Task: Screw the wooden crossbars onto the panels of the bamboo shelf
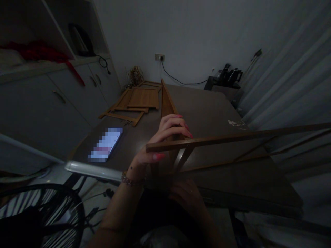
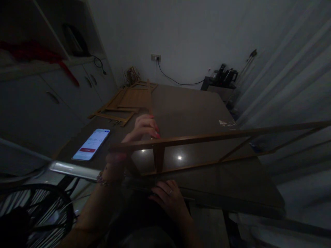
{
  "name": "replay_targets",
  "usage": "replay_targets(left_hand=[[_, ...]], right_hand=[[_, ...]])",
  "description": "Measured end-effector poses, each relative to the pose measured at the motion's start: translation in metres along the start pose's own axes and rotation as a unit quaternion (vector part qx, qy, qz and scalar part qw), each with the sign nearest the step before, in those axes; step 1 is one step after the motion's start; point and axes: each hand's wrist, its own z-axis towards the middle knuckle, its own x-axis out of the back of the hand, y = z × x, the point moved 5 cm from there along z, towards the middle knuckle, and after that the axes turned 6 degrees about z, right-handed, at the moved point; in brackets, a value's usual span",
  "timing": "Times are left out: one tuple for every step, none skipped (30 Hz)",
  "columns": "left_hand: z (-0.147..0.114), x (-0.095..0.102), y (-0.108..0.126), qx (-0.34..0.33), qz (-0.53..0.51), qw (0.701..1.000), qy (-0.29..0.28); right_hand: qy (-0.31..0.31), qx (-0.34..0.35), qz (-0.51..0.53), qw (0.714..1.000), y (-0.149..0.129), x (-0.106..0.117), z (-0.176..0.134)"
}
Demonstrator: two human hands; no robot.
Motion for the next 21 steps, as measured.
replay_targets(left_hand=[[-0.0001,-0.0003,-0.0005,0.000,0.004,1.000,0.000],[-0.0002,-0.0004,-0.0007,-0.005,0.008,1.000,0.000],[-0.0004,-0.0004,-0.0008,-0.011,0.012,1.000,0.002],[-0.0005,-0.0004,-0.0008,-0.020,0.015,1.000,0.003],[-0.0007,-0.0004,-0.0007,-0.028,0.016,0.999,0.004],[-0.0010,-0.0004,-0.0009,-0.032,0.016,0.999,0.003],[-0.0012,-0.0005,-0.0016,-0.031,0.016,0.999,0.002],[-0.0014,-0.0005,-0.0026,-0.027,0.015,1.000,0.000],[-0.0015,-0.0006,-0.0039,-0.022,0.017,1.000,-0.003],[-0.0017,-0.0005,-0.0049,-0.022,0.021,1.000,-0.003],[-0.0017,-0.0005,-0.0057,-0.026,0.027,0.999,-0.004],[-0.0018,-0.0006,-0.0064,-0.033,0.033,0.999,-0.005],[-0.0018,-0.0009,-0.0070,-0.039,0.039,0.998,-0.008],[-0.0017,-0.0014,-0.0078,-0.043,0.042,0.998,-0.010],[-0.0017,-0.0019,-0.0082,-0.045,0.041,0.998,-0.012],[-0.0016,-0.0024,-0.0082,-0.046,0.036,0.998,-0.012],[-0.0015,-0.0025,-0.0080,-0.044,0.029,0.999,-0.008],[-0.0013,-0.0023,-0.0077,-0.039,0.022,0.999,-0.001],[-0.0013,-0.0020,-0.0077,-0.031,0.016,0.999,0.008],[-0.0013,-0.0020,-0.0074,-0.027,0.012,0.999,0.012],[-0.0013,-0.0021,-0.0071,-0.028,0.011,0.999,0.013]], right_hand=[[0.007,0.004,-0.001,1.000,-0.0008,0.0003,0.0002],[0.012,0.007,-0.003,1.000,-0.0017,0.0006,0.0004],[0.018,0.010,-0.007,1.000,-0.0025,0.0010,0.0006],[0.021,0.013,-0.013,1.000,-0.0031,0.0011,0.0006],[0.021,0.014,-0.021,0.999,-0.0033,0.0007,0.0005],[0.017,0.013,-0.028,0.999,-0.0031,-0.0003,0.0001],[0.010,0.014,-0.035,0.999,-0.0027,-0.0017,-0.0006],[0.003,0.015,-0.041,0.999,-0.0021,-0.0034,-0.0015],[-0.003,0.015,-0.048,0.999,-0.0013,-0.0049,-0.0026],[-0.006,0.016,-0.055,0.998,-0.0007,-0.0063,-0.0039],[-0.006,0.017,-0.062,0.998,-0.0004,-0.0072,-0.0052],[-0.002,0.019,-0.071,0.997,-0.0004,-0.0075,-0.0064],[0.001,0.020,-0.081,0.997,-0.0008,-0.0076,-0.0074],[0.001,0.023,-0.088,0.996,-0.0016,-0.0078,-0.0082],[-0.004,0.027,-0.092,0.995,-0.0028,-0.0082,-0.0087],[-0.010,0.032,-0.094,0.995,-0.0041,-0.0085,-0.0089],[-0.020,0.036,-0.093,0.995,-0.0055,-0.0088,-0.0088],[-0.027,0.040,-0.092,0.995,-0.0068,-0.0089,-0.0084],[-0.031,0.042,-0.092,0.994,-0.0079,-0.0085,-0.0078],[-0.031,0.044,-0.092,0.994,-0.0088,-0.0079,-0.0070],[-0.032,0.045,-0.092,0.994,-0.0095,-0.0075,-0.0062]])
